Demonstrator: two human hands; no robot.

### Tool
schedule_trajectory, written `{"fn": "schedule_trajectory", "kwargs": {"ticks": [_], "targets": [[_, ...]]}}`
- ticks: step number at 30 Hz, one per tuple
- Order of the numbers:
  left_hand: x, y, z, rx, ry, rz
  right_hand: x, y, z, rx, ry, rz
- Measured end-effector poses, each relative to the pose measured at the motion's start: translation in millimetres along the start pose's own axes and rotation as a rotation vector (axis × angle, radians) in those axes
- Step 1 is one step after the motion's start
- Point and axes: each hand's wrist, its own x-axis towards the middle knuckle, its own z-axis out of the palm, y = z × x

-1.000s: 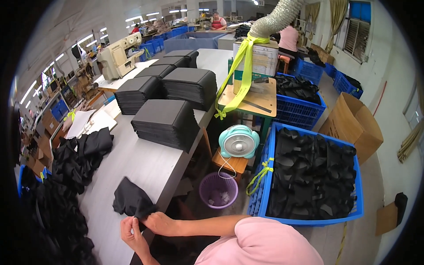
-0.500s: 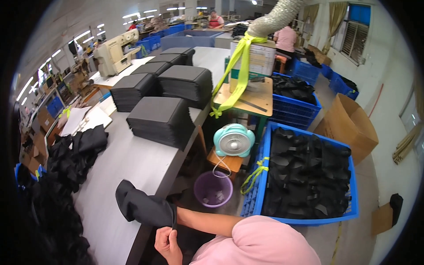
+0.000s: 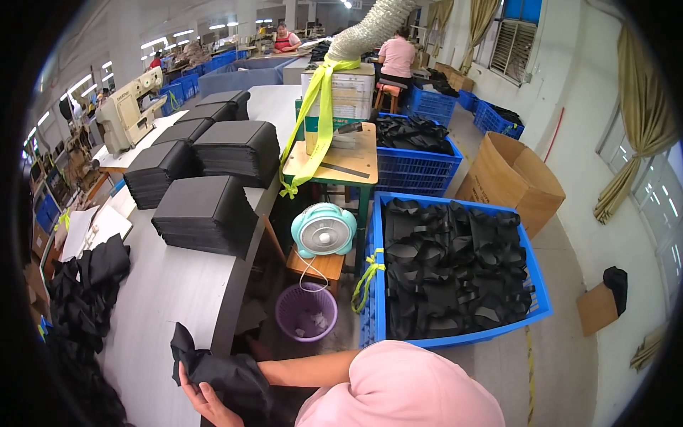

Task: Assembling black fabric components by inserting stiffeners and folding them before placing them in bins.

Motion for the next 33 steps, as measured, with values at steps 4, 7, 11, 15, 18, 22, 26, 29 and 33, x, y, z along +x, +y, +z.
{"fn": "schedule_trajectory", "kwargs": {"ticks": [4,7,11,15,18,22,26,29,33], "targets": [[12.9,8.6,-21.4,-0.193,-0.186,-0.235,-3.8,-2.9,2.2,0.032,-0.025,0.018],[17.8,7.0,-28.6,-0.202,-0.379,-0.241,-6.6,-4.2,4.4,0.054,-0.031,0.028],[18.4,-1.7,-28.1,-0.19,-0.383,-0.085,-7.6,-8.2,1.7,0.088,-0.029,0.043],[0.6,-2.0,-13.1,0.011,-0.219,0.127,4.7,-13.9,-19.4,0.095,0.089,0.078],[-28.9,2.9,11.1,0.331,-0.111,0.254,20.0,-16.5,-35.4,0.063,0.224,0.082],[-43.4,-10.2,44.1,0.355,0.024,0.404,25.6,-15.0,-30.6,0.068,0.241,0.096],[-25.8,-26.2,27.4,-0.077,-0.165,0.093,18.6,-13.6,-16.9,0.03,0.224,0.11],[-17.9,-34.9,21.6,-0.231,0.025,-0.171,15.0,-20.7,-9.3,-0.019,0.205,0.131],[25.1,-50.1,-2.5,-0.067,0.353,0.04,6.5,-45.5,9.2,-0.138,0.098,0.266]]}}
